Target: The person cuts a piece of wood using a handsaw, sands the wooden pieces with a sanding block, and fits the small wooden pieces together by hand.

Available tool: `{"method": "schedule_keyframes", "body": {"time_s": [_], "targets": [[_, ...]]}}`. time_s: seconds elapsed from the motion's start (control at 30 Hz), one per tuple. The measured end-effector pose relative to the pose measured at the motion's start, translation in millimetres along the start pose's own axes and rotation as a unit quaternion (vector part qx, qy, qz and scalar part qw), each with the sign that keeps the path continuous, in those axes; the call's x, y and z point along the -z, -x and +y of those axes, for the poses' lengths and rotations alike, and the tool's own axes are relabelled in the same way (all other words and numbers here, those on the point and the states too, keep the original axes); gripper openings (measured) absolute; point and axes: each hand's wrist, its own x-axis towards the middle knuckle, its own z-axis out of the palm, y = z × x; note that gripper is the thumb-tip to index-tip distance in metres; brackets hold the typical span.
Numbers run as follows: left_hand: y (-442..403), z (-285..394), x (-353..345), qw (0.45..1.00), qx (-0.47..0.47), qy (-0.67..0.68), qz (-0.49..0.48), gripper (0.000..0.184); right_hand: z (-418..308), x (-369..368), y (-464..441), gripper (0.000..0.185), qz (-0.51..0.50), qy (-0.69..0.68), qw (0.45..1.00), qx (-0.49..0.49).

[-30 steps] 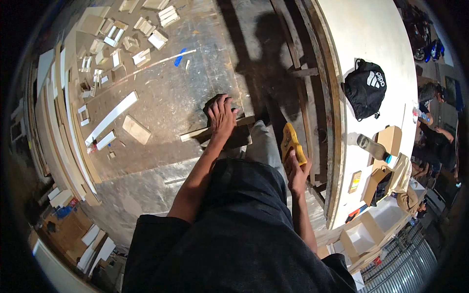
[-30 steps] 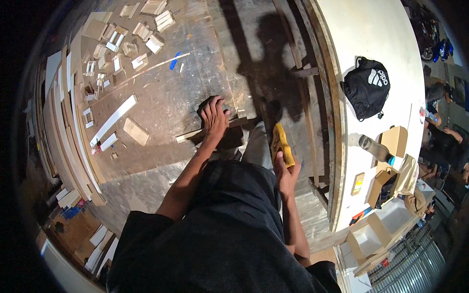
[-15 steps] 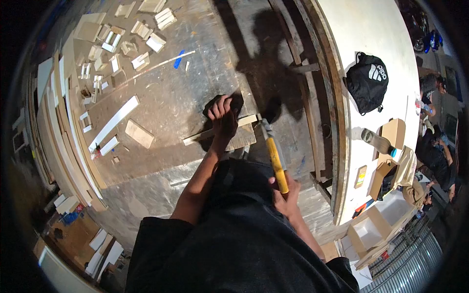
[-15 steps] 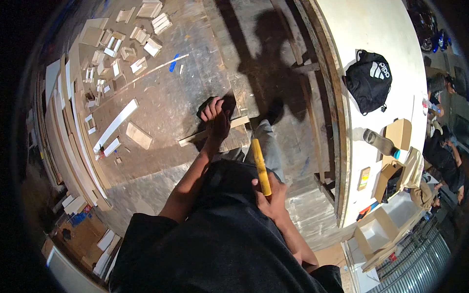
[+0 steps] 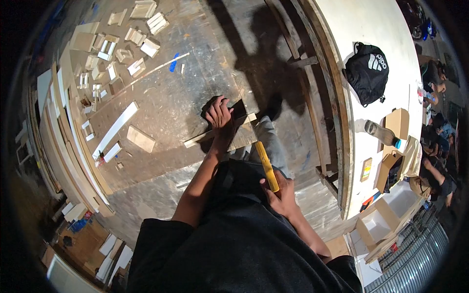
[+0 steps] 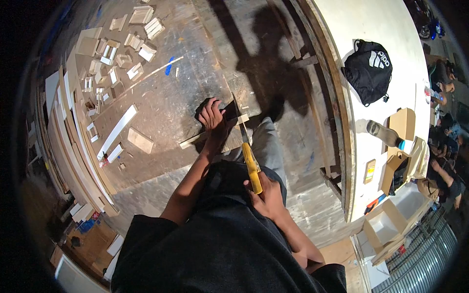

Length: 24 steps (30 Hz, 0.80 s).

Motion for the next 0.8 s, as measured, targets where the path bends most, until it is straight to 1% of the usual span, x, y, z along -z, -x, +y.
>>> {"method": "schedule_keyframes", "body": {"time_s": [0.1, 0.17, 0.3, 0.37, 0.43, 0.5, 0.53, 0.57, 0.6, 0.67, 0.7, 0.8], "targets": [[1, -1, 1, 1.000, 0.004, -0.006, -0.004, 0.038, -4, 0, -2, 0.027, 0.010, -0.005, 1.000, -0.003], [2, -3, -1, 1.000, 0.006, -0.011, -0.003, 0.038, -7, 3, -2, 0.027, -0.005, -0.014, 0.999, -0.032], [3, -8, -4, 1.000, 0.006, -0.025, -0.005, 0.040, -12, 6, -5, 0.028, 0.003, -0.015, 0.999, -0.033], [2, -10, -6, 0.999, 0.004, -0.041, -0.005, 0.040, -12, 7, -6, 0.029, -0.016, -0.012, 0.999, -0.048], [0, 0, -1, 0.997, -0.014, -0.069, -0.011, 0.041, -14, 7, -7, 0.029, -0.012, -0.016, 0.999, -0.048], [-4, 13, 3, 0.993, -0.052, -0.100, -0.020, 0.042, -14, 7, -7, 0.029, -0.009, -0.021, 0.999, -0.049], [-7, 18, 4, 0.987, -0.090, -0.130, -0.026, 0.043, -12, 8, -8, 0.029, -0.008, -0.022, 0.998, -0.054], [-10, 22, 8, 0.992, -0.085, -0.082, -0.036, 0.043, -12, 8, -8, 0.029, -0.008, -0.023, 0.998, -0.059], [-11, 20, 3, 0.992, -0.085, -0.082, -0.036, 0.043, -12, 8, -9, 0.029, -0.008, -0.023, 0.998, -0.059], [-10, 15, -16, 0.998, -0.007, 0.064, 0.011, 0.044, -13, 10, -10, 0.028, -0.005, -0.025, 0.998, -0.057], [-12, 13, -19, 0.999, -0.019, 0.031, 0.027, 0.043, -13, 11, -11, 0.028, -0.003, -0.023, 0.998, -0.056], [-9, 11, -24, 0.998, -0.039, 0.038, 0.031, 0.040, -11, 11, -11, 0.028, -0.001, -0.029, 0.999, -0.046]]}}
